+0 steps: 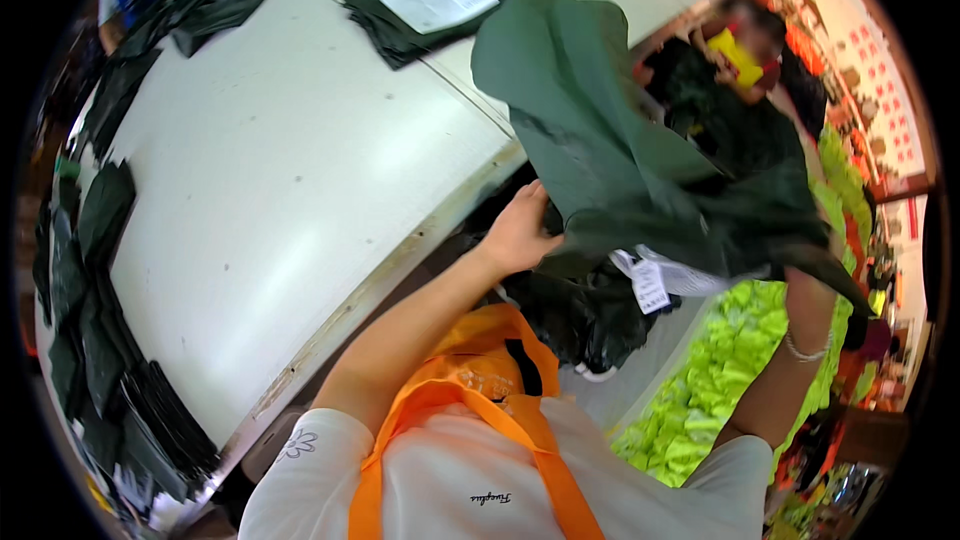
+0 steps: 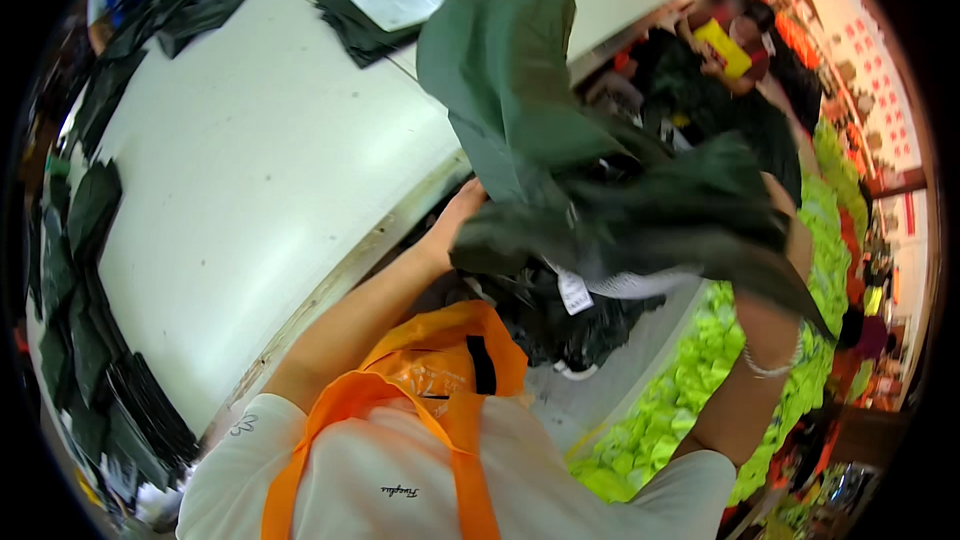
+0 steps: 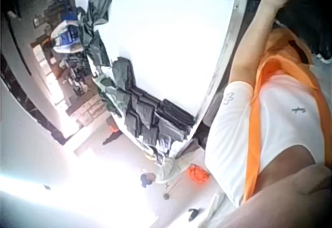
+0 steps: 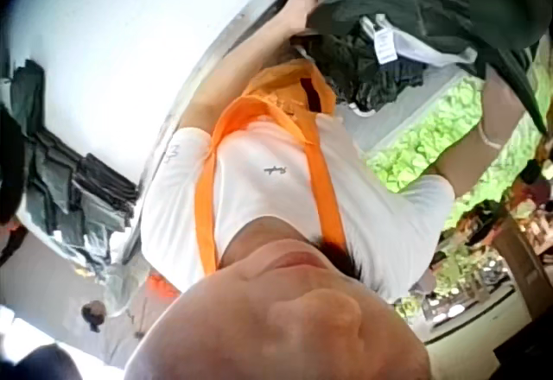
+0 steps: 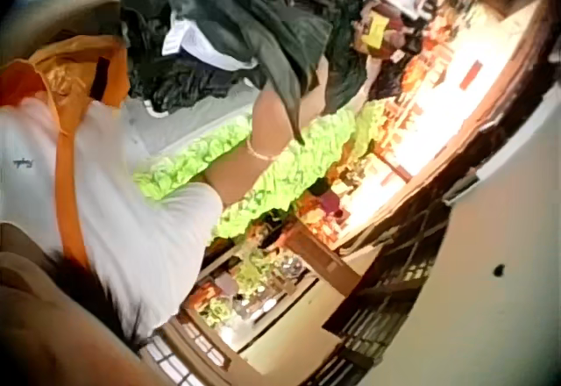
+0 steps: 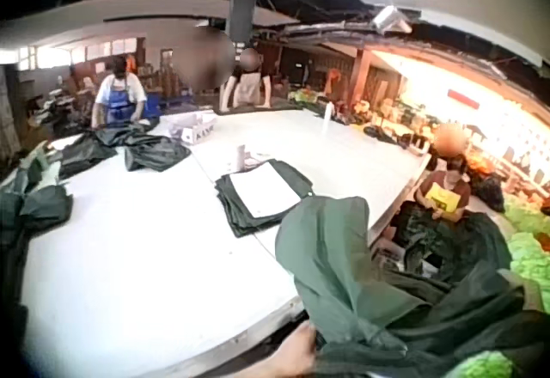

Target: The person writes on small white labels attached to a stack of dark green pouches using a black pen. After labeling, they gather the pouches and place them into a white plastic bin.

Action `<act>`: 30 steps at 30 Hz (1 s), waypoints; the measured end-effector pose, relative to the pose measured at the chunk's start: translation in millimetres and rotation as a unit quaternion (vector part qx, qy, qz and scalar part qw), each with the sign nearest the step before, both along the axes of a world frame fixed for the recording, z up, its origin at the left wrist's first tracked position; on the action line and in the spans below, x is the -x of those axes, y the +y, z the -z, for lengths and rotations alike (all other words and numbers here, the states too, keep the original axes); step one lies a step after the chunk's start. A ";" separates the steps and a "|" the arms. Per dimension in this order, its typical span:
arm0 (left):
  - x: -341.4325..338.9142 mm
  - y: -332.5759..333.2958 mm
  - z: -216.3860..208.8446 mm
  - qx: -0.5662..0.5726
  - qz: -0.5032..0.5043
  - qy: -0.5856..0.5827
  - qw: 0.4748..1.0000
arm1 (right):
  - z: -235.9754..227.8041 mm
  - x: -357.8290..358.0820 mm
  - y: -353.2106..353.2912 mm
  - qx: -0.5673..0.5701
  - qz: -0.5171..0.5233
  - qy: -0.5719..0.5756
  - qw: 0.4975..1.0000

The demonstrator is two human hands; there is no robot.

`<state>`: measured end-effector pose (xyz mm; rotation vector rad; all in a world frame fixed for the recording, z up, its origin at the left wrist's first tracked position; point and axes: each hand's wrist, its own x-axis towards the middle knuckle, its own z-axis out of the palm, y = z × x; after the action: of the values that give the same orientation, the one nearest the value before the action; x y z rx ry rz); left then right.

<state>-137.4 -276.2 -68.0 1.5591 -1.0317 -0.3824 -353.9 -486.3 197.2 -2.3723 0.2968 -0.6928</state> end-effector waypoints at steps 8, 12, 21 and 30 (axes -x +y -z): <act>16.8 191.2 -67.0 0.134 -0.045 0.311 0.940 | -2.5 -119.5 111.1 0.195 0.083 -0.022 0.977; 69.7 255.3 -85.6 0.120 -0.073 0.212 0.967 | -13.7 -154.1 132.4 0.256 0.216 0.119 0.935; -31.0 298.3 -87.8 0.433 0.069 0.620 0.650 | 14.4 -68.4 390.9 0.240 -0.276 0.209 0.907; -14.9 277.8 -142.2 0.061 0.110 0.302 0.945 | 38.2 -44.9 350.4 0.005 -0.363 0.021 0.932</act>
<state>-122.5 1.6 74.2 1.1054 -0.7239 -0.8732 -309.0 -135.9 159.0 -2.2632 -0.5517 -0.2824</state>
